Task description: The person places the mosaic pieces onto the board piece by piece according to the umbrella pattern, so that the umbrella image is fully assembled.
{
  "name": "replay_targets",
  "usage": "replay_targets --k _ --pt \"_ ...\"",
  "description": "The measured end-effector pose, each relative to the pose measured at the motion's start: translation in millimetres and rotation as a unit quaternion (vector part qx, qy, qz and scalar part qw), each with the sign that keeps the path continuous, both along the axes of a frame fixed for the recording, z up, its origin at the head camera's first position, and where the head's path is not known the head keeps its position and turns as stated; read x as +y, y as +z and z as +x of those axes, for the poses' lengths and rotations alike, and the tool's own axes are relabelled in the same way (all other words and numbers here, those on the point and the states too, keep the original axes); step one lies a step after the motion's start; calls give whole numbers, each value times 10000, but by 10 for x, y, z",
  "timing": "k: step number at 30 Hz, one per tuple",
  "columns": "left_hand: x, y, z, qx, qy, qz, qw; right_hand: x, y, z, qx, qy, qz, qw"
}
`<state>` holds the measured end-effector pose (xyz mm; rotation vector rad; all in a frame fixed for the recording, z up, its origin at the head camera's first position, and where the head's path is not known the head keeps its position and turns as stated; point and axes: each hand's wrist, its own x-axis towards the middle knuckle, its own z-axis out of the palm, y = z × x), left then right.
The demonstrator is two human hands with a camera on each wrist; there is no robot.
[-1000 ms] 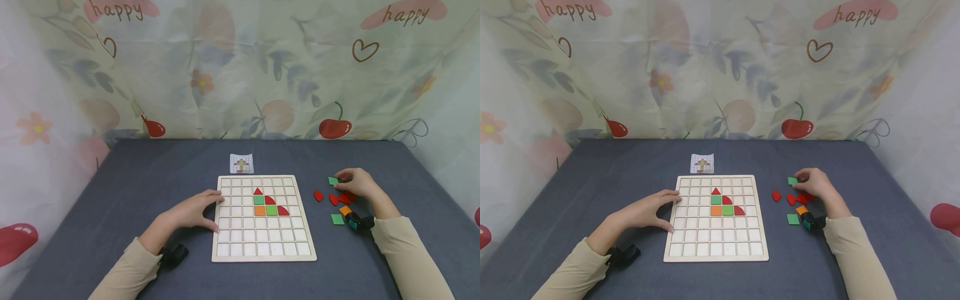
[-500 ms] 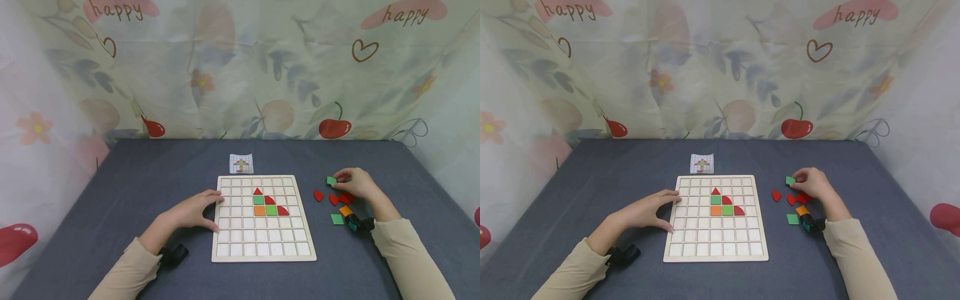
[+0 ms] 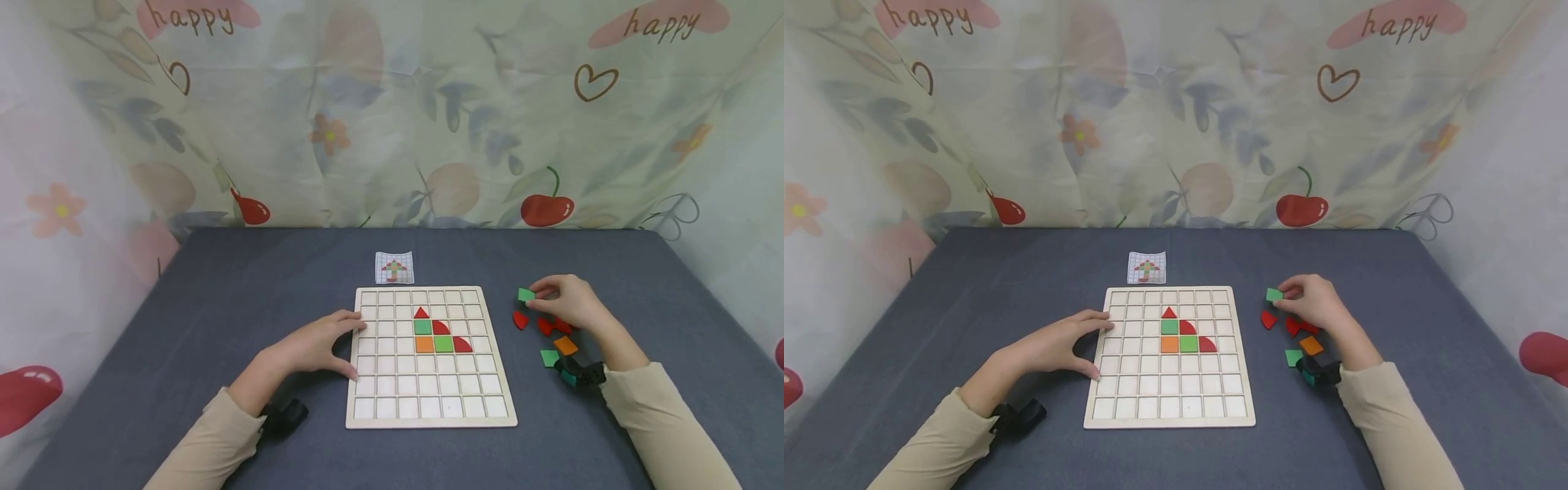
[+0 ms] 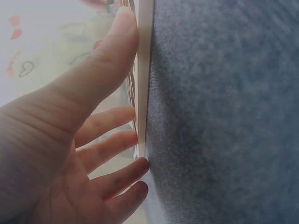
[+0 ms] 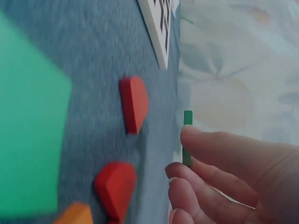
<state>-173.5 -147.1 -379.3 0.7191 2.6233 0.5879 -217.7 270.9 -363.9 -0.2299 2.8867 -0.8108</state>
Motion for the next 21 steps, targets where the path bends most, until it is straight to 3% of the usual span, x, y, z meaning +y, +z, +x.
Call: replay_targets --k 21 --pt "-3 6 1 182 -41 -67 9998 -570 -9 145 477 583 -404 9963"
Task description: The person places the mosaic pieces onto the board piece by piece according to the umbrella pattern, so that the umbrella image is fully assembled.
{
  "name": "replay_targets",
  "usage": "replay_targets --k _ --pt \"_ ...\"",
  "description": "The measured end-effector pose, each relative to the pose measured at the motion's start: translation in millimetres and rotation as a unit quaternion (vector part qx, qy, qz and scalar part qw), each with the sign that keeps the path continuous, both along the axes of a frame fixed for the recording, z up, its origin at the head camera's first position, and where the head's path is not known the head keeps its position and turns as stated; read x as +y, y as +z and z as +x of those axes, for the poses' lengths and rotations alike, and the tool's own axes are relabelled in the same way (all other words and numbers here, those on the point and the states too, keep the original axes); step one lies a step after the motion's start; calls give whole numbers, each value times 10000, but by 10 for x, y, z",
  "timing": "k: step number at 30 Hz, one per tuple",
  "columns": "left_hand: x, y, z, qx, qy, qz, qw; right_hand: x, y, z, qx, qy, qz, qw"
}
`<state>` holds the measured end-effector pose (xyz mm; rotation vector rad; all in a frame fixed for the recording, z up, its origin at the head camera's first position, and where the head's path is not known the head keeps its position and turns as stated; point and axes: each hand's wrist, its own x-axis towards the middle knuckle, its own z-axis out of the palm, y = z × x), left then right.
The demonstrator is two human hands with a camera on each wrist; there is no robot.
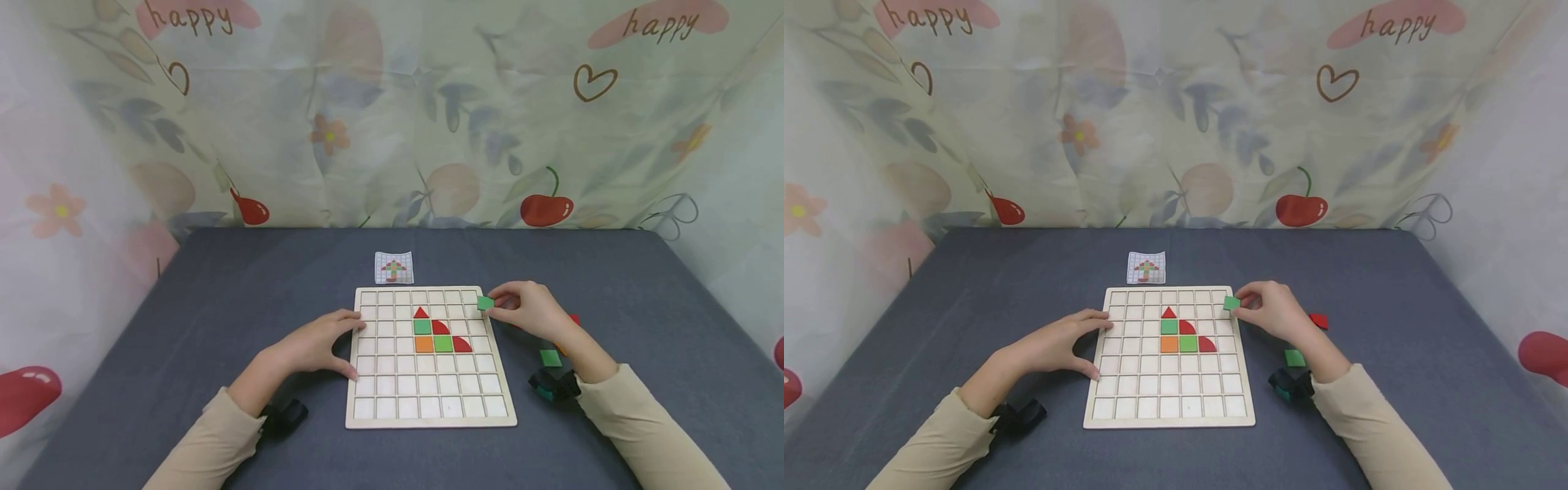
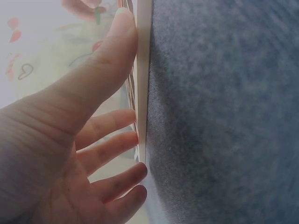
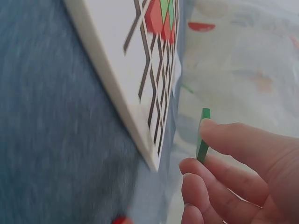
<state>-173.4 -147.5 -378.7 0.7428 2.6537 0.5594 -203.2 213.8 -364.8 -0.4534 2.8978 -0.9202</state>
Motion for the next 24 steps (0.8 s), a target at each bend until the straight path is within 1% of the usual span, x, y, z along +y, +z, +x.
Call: replay_targets --k 4,9,20,24 --pt "2 0 1 -12 35 -18 10000 -102 -4 24 39 95 31 9999" --pt "-2 -1 2 49 -19 -59 10000 -196 0 58 27 278 28 9996" --pt "2 10 5 44 -15 -49 10000 -385 -12 123 -19 708 -175 9973" --pt "2 9 6 51 -13 -50 10000 -435 -22 145 -58 821 -173 9965"
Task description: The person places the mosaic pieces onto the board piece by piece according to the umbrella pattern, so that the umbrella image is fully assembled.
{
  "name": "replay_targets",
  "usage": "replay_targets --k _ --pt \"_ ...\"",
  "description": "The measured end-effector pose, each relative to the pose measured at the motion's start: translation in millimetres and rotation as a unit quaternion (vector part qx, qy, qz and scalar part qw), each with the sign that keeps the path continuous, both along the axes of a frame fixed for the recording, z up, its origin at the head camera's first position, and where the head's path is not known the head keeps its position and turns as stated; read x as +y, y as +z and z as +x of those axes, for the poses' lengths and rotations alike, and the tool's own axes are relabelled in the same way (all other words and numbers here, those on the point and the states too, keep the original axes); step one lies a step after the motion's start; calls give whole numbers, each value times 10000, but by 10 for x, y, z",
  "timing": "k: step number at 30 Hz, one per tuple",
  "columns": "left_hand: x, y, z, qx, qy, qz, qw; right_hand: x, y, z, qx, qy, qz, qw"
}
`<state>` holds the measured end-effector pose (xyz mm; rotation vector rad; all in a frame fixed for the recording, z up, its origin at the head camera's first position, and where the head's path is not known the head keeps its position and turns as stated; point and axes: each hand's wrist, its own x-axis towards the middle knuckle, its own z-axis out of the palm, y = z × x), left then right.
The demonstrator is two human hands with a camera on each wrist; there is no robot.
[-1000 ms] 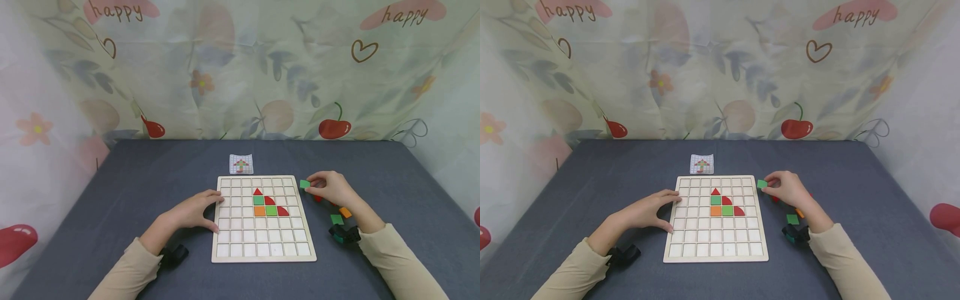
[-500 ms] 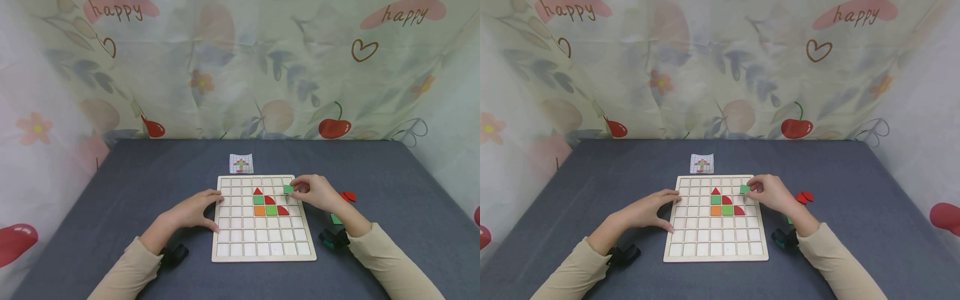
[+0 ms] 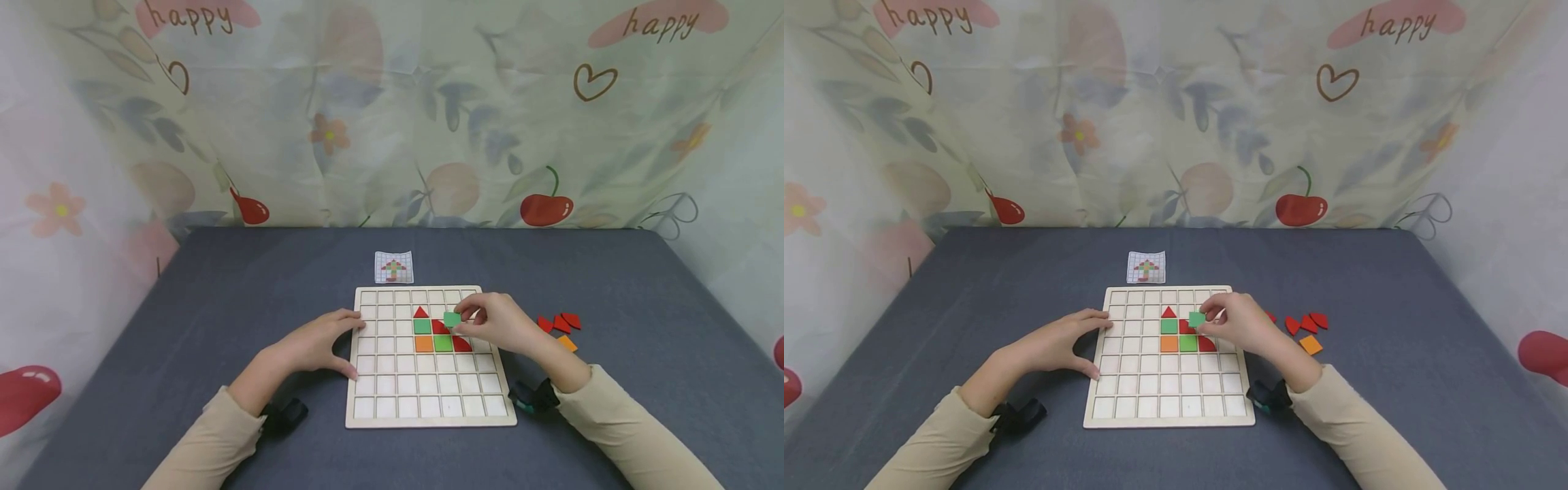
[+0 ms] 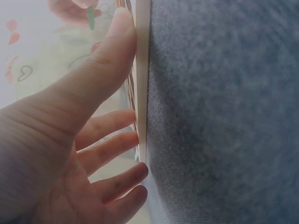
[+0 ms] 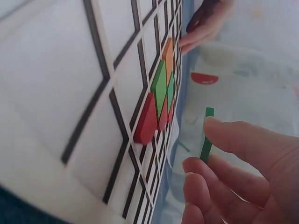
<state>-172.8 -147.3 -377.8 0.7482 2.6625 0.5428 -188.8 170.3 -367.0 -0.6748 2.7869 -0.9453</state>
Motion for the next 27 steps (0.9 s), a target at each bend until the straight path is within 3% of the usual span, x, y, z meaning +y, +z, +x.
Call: replay_targets --k 20,27 --pt "2 -2 -6 0 -41 26 10000 -321 -18 39 -62 715 152 9973" --pt "13 1 -9 -40 23 57 10000 -433 -6 60 -57 795 241 9965"
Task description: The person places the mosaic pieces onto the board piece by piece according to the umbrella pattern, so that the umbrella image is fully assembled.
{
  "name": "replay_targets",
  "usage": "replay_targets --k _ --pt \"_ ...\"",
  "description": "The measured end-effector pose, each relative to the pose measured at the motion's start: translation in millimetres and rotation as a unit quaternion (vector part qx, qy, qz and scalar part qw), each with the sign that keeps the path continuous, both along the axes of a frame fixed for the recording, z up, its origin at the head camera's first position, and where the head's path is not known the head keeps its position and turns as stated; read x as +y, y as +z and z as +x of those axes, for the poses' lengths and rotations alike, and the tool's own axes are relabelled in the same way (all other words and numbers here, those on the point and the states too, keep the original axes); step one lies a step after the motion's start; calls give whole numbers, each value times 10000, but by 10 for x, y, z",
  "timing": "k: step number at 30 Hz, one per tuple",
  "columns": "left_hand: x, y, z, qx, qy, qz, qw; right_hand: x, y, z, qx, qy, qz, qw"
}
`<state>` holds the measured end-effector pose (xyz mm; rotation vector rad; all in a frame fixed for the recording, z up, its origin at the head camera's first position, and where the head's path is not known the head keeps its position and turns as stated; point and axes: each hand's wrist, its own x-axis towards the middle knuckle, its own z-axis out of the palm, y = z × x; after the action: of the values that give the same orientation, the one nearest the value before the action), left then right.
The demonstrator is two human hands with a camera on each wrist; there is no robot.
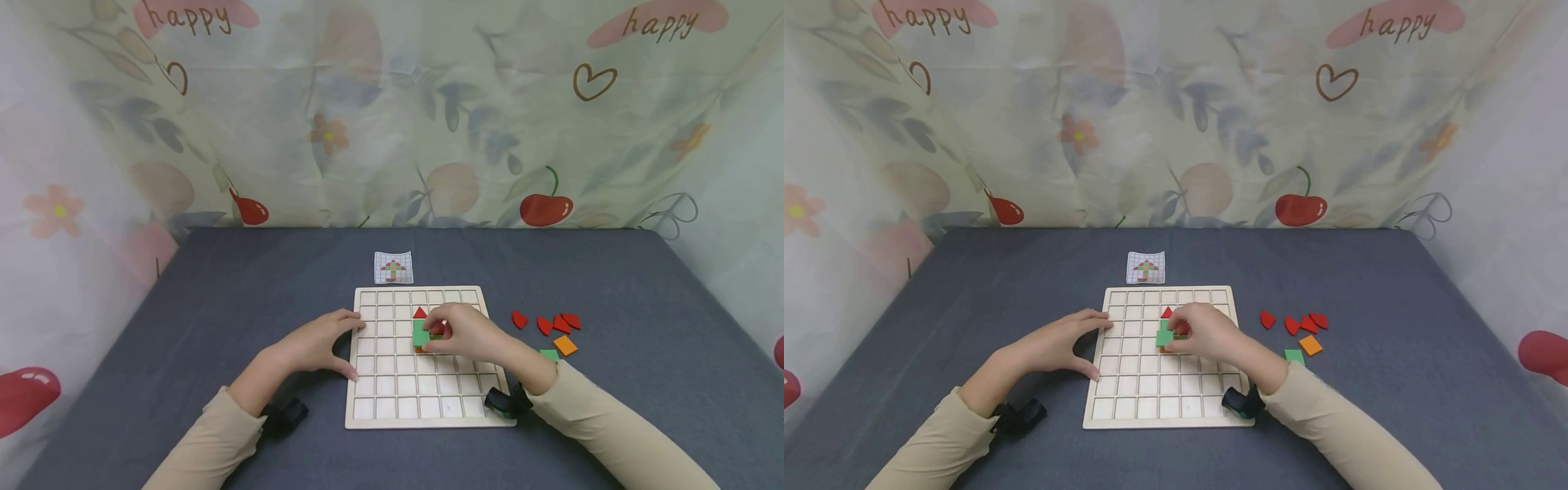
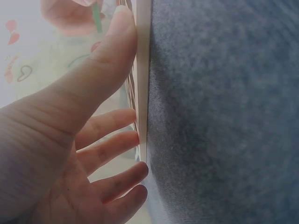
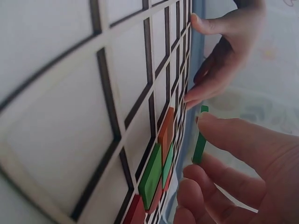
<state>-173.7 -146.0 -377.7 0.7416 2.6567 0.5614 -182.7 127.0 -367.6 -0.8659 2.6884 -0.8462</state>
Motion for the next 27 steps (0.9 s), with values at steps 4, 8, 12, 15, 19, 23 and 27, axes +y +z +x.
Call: replay_targets --k 4,8,12,15,19,23,27 --pt "2 -1 -2 17 -14 -12 10000 -54 -5 -3 -29 49 25 10000" --pt "1 -3 -6 25 -49 -9 10000 -103 -12 -8 59 117 100 9999" --pt "-1 -2 -7 35 -69 -2 10000 -153 -10 -7 104 154 202 9996" --pt "-1 -2 -4 38 -60 -8 10000 -185 -7 -5 47 160 258 9995" --pt "-1 -4 -3 4 -28 14 10000 -222 -7 -5 -9 100 378 9992" --pt "-2 -2 -6 -19 -7 8 10000 -258 -14 -10 -7 3 499 9988" --pt "0 -6 -8 -35 -3 9 10000 -289 -22 -15 -13 -69 570 9983"
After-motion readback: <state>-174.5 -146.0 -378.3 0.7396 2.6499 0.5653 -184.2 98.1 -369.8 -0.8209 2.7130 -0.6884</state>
